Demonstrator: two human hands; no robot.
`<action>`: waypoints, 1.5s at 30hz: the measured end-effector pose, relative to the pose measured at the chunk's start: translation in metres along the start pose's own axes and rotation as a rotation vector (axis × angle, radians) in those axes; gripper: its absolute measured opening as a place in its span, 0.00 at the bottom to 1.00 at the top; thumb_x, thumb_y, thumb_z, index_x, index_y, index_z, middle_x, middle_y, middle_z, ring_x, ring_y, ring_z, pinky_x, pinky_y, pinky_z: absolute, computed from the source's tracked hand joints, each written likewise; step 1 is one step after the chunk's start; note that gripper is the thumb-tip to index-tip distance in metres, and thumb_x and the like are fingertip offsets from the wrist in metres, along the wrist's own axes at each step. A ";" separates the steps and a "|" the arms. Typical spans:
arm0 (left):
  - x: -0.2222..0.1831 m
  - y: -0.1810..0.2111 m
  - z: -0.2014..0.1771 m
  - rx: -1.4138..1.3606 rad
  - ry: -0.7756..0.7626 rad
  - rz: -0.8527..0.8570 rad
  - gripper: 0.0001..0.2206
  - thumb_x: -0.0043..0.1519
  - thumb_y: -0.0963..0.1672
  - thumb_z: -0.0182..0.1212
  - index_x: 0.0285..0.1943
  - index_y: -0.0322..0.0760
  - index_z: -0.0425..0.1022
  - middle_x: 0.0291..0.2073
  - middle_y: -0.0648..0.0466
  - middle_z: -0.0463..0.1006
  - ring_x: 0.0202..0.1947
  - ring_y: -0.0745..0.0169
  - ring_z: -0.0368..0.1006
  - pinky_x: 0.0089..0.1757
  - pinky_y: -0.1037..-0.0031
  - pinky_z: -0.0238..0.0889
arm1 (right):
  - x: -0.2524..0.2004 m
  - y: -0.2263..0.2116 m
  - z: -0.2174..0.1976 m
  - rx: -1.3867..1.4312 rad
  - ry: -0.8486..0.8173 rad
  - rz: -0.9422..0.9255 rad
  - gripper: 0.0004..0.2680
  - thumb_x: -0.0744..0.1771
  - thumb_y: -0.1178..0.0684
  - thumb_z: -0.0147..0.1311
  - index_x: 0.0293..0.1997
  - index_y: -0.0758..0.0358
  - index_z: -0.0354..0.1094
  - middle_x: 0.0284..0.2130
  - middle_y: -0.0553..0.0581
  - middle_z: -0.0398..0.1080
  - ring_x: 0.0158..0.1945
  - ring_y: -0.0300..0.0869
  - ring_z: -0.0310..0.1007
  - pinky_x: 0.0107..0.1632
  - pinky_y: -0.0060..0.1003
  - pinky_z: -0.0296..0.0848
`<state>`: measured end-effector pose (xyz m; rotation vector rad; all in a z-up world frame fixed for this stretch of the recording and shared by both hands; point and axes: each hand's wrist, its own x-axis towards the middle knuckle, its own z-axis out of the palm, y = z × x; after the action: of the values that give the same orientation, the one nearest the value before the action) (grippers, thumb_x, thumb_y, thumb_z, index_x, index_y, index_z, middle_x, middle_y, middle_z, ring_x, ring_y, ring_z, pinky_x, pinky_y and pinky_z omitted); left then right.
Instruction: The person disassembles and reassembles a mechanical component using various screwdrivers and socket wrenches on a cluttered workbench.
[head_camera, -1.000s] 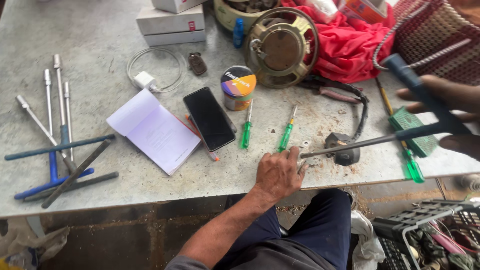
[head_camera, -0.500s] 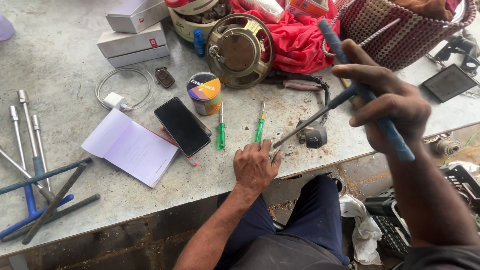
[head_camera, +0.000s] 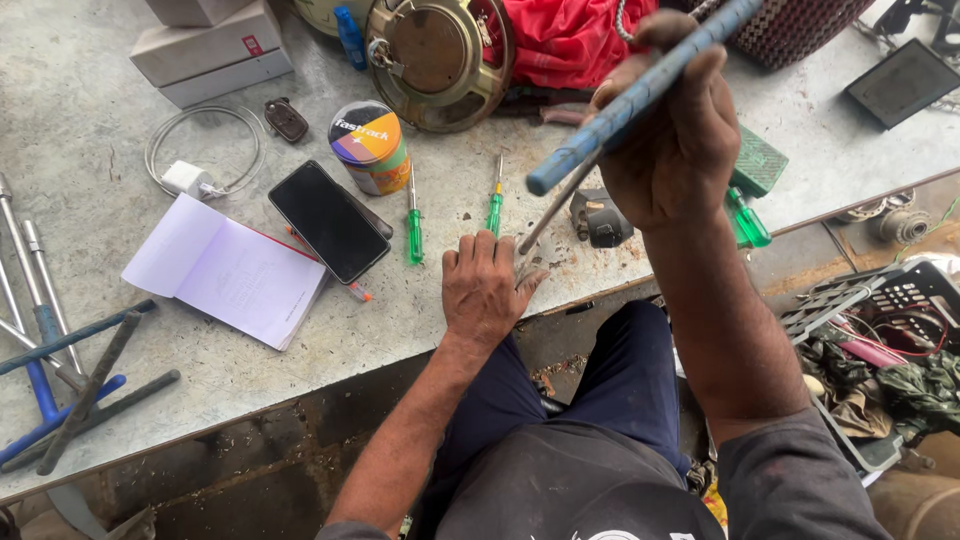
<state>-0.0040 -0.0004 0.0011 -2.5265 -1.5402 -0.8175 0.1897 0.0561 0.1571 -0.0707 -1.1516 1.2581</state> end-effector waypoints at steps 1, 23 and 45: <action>0.001 0.000 -0.002 -0.011 -0.025 -0.001 0.31 0.50 0.61 0.72 0.47 0.36 0.79 0.39 0.53 0.71 0.42 0.58 0.66 0.41 0.64 0.59 | -0.001 0.002 -0.002 0.068 0.063 0.064 0.15 0.74 0.44 0.40 0.60 0.67 0.61 0.38 0.68 0.75 0.40 0.47 0.79 0.48 0.40 0.81; 0.019 0.062 0.013 -0.638 0.353 -0.137 0.30 0.67 0.46 0.58 0.73 0.22 0.52 0.63 0.31 0.68 0.64 0.36 0.70 0.63 0.56 0.67 | 0.005 0.008 0.020 -0.052 -0.015 0.190 0.19 0.78 0.40 0.35 0.59 0.70 0.65 0.18 0.49 0.55 0.14 0.32 0.47 0.21 0.29 0.50; 0.023 0.060 0.011 -0.653 0.312 -0.243 0.07 0.74 0.42 0.49 0.54 0.33 0.69 0.34 0.47 0.78 0.29 0.53 0.78 0.30 0.63 0.70 | -0.026 0.014 0.002 -0.206 0.250 -0.171 0.22 0.78 0.34 0.39 0.53 0.71 0.67 0.37 0.64 0.76 0.39 0.49 0.77 0.53 0.47 0.82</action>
<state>0.0594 -0.0078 0.0155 -2.4108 -1.6880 -1.9149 0.1815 0.0404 0.1331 -0.2702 -1.0432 0.9478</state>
